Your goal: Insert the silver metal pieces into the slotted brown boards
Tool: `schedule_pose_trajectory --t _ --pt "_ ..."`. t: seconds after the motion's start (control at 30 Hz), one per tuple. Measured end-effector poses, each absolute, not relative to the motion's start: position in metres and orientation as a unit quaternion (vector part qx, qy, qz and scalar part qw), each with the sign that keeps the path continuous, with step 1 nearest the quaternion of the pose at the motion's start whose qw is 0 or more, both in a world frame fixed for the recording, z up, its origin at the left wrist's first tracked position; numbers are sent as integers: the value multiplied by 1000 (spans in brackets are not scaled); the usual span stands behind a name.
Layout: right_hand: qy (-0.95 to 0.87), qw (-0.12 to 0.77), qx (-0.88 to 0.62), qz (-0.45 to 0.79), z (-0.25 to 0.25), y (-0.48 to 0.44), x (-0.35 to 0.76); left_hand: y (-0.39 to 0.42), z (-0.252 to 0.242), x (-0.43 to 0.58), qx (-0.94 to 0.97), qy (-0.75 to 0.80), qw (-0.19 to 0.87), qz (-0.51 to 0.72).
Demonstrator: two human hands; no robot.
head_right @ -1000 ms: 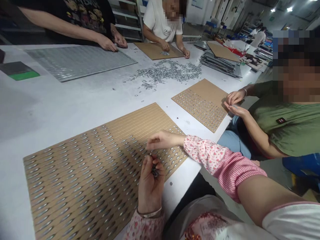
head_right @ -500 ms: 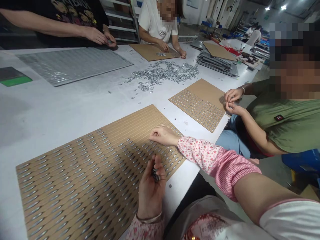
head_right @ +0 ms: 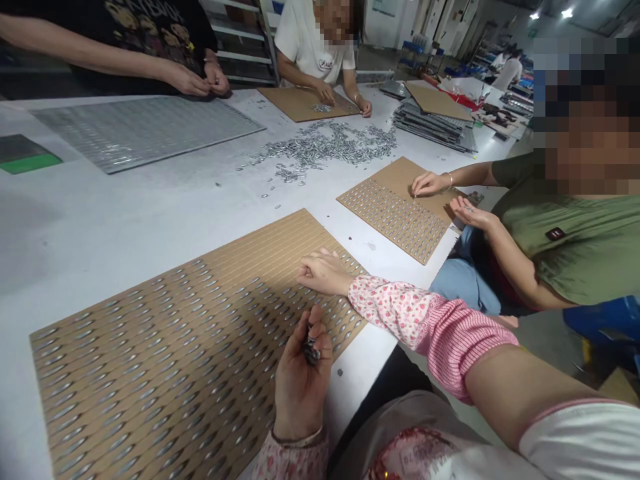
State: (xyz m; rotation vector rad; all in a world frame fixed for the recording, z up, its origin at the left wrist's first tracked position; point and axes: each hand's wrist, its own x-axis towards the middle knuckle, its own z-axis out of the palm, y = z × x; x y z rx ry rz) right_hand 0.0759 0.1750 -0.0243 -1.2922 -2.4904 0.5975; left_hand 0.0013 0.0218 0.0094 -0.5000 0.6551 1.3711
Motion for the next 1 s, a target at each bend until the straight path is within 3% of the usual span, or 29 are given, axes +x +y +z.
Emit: schedule_pose_trajectory --t 0.27,0.37,0.5,0.67,0.83,1.0 --pt "-864 194 -294 360 3 165 91 23 3 -2 -210 264 676 655" --pt "-914 150 -202 319 22 152 102 23 2 -1 -206 250 677 661" --pt "-950 73 -191 236 34 138 108 20 2 -1 -197 283 673 654" --pt "-946 53 -145 284 33 138 110 20 1 1 -173 294 677 652" --pt "-850 166 -262 426 17 161 117 24 4 2 -184 332 670 638" --pt "-786 207 -402 421 -7 189 118 22 5 1 -224 313 703 598"
